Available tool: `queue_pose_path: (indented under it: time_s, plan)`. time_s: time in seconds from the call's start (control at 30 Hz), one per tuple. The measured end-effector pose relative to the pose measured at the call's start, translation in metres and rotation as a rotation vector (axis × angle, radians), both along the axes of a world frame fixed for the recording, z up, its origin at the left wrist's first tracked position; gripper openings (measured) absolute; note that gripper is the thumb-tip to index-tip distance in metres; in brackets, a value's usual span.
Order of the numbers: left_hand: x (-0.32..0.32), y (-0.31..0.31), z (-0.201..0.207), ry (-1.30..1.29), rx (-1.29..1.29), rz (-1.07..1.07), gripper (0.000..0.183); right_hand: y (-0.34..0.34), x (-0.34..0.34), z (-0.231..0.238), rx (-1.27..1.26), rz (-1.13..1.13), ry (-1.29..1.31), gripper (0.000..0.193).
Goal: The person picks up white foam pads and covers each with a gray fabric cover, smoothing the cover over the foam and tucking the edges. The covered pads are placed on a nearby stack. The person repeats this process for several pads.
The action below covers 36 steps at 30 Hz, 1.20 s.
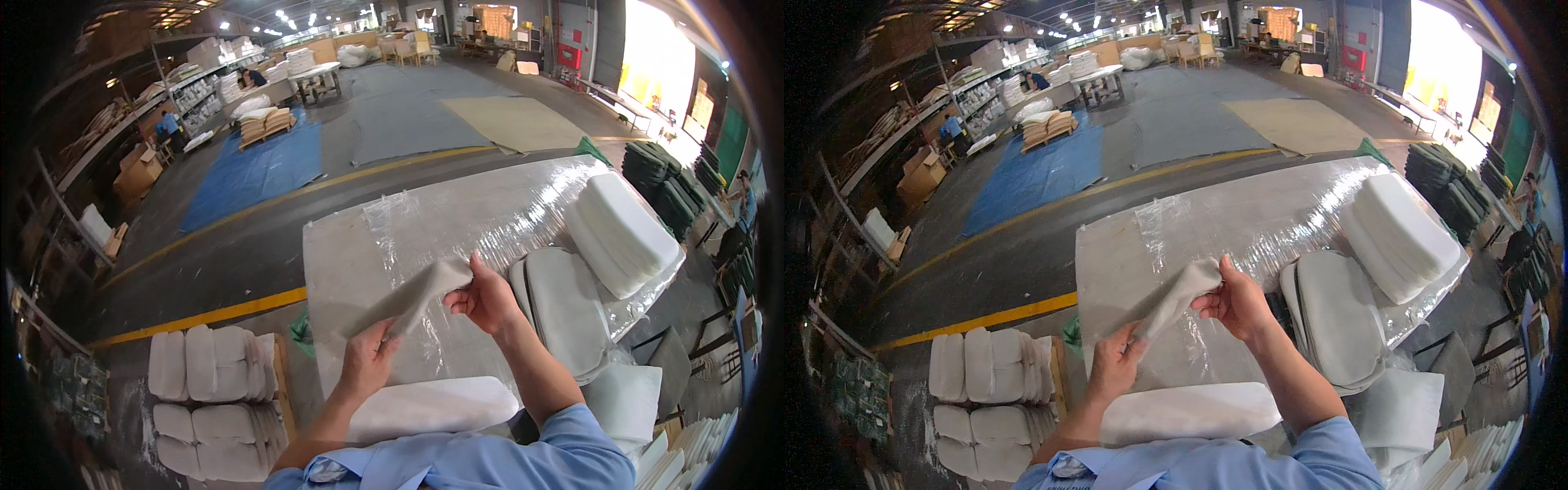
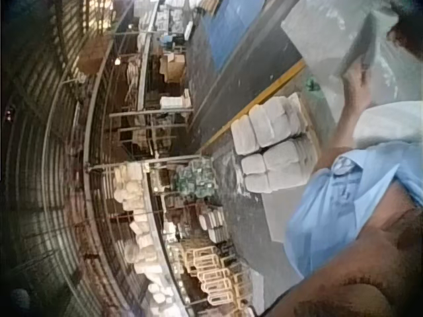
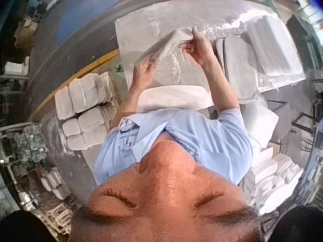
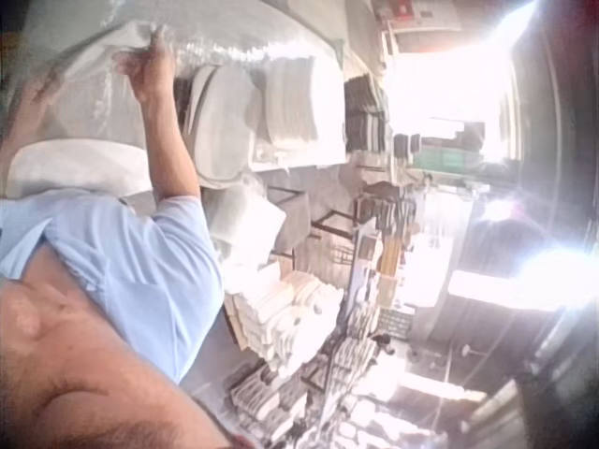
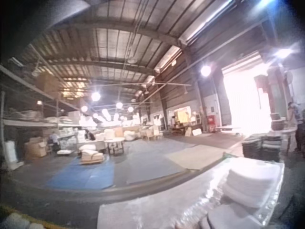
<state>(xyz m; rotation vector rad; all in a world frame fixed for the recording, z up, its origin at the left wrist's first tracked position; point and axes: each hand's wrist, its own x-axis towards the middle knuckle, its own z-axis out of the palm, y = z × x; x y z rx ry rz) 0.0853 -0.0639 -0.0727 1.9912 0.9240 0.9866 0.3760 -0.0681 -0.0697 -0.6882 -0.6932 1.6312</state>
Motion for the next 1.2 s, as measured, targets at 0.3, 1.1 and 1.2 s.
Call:
queue_pose_path:
  time_s: [0.3,1.1,1.2]
  plan:
    - [-0.015,0.011,-0.023,-0.289,-0.462,-0.008,0.035,-0.032,-0.071,-0.006,0.425,-0.067,-0.662,0.092]
    - [-0.001,0.011,0.012,-0.227,-0.363,-0.043,0.047,-0.031,-0.098,0.005,0.566,-0.144,-1.040,0.098]
    - [0.000,0.010,0.015,-0.202,-0.348,-0.037,0.048,-0.026,-0.098,-0.002,0.345,-0.120,-0.978,0.079]
